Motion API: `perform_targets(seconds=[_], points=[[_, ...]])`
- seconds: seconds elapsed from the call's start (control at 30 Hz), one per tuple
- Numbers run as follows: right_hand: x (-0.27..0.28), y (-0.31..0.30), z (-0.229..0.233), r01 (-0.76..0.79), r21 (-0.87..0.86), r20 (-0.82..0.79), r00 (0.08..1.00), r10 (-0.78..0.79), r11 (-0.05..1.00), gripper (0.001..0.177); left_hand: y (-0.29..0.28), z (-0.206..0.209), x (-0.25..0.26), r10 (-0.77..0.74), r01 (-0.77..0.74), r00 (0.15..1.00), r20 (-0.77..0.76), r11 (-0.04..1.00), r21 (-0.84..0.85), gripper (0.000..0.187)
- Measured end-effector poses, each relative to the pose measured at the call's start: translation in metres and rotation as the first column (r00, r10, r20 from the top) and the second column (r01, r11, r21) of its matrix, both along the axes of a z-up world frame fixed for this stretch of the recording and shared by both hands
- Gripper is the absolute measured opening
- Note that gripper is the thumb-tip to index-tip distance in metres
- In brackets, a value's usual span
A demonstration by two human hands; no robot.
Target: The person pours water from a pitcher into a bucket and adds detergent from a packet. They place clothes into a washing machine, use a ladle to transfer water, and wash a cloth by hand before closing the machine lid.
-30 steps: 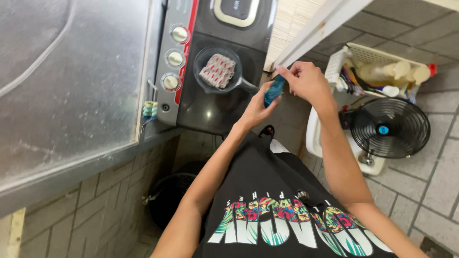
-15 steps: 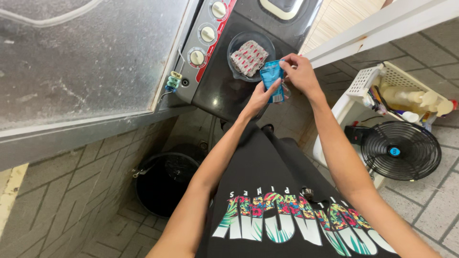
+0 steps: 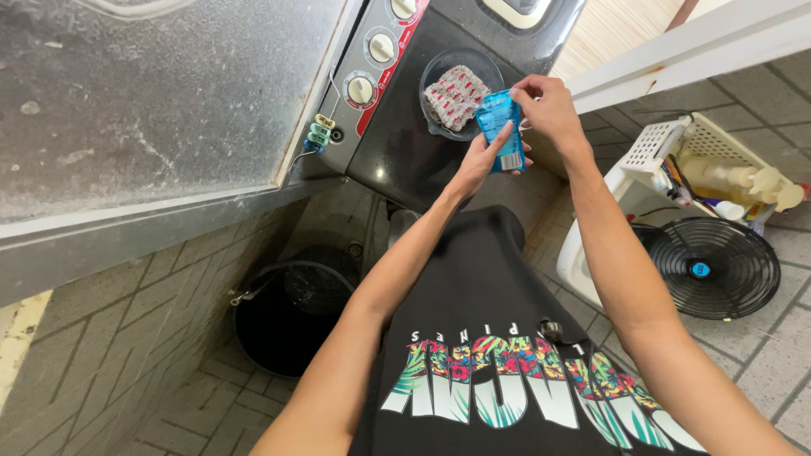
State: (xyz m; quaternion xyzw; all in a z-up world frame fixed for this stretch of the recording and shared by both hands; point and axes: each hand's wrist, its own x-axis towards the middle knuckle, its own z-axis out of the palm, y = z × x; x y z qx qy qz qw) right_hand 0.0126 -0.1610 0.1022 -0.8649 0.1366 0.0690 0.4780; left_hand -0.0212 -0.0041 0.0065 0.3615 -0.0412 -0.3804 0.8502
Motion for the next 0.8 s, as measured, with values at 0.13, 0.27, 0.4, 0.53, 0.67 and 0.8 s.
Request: perform_targets(seconds=[0.13,0.27,0.4,0.53,0.67,0.8], points=[[0.003,0.002,-0.001,-0.008,0.037,-0.008,1.0,0.008,0.999,0.019,0.004,-0.001,0.001,-0.002,0.002,1.0,-0.018,1.0,-0.02,0.059],[0.009,0.012,-0.009,0.027,0.137,-0.061,0.998,-0.019,0.99,0.018,0.018,-0.001,0.004,0.004,-0.003,1.0,-0.03,0.999,0.037,0.059],[0.014,0.018,-0.025,0.006,0.137,-0.056,0.998,0.001,0.991,0.019,0.032,-0.001,0.007,0.022,-0.021,1.0,-0.019,0.997,0.072,0.06],[0.018,0.014,-0.039,0.034,0.144,-0.05,0.998,-0.027,0.989,0.02,0.033,0.002,0.012,0.025,-0.02,0.998,-0.051,0.996,0.082,0.061],[0.025,0.002,-0.041,0.118,0.12,-0.071,0.991,-0.11,0.986,0.021,0.026,0.009,0.022,-0.006,0.012,0.998,-0.062,0.995,0.099,0.064],[0.026,-0.012,-0.034,0.134,0.078,-0.044,0.99,-0.131,0.988,0.021,0.006,0.008,0.029,-0.028,0.034,0.998,-0.061,0.994,0.108,0.063]])
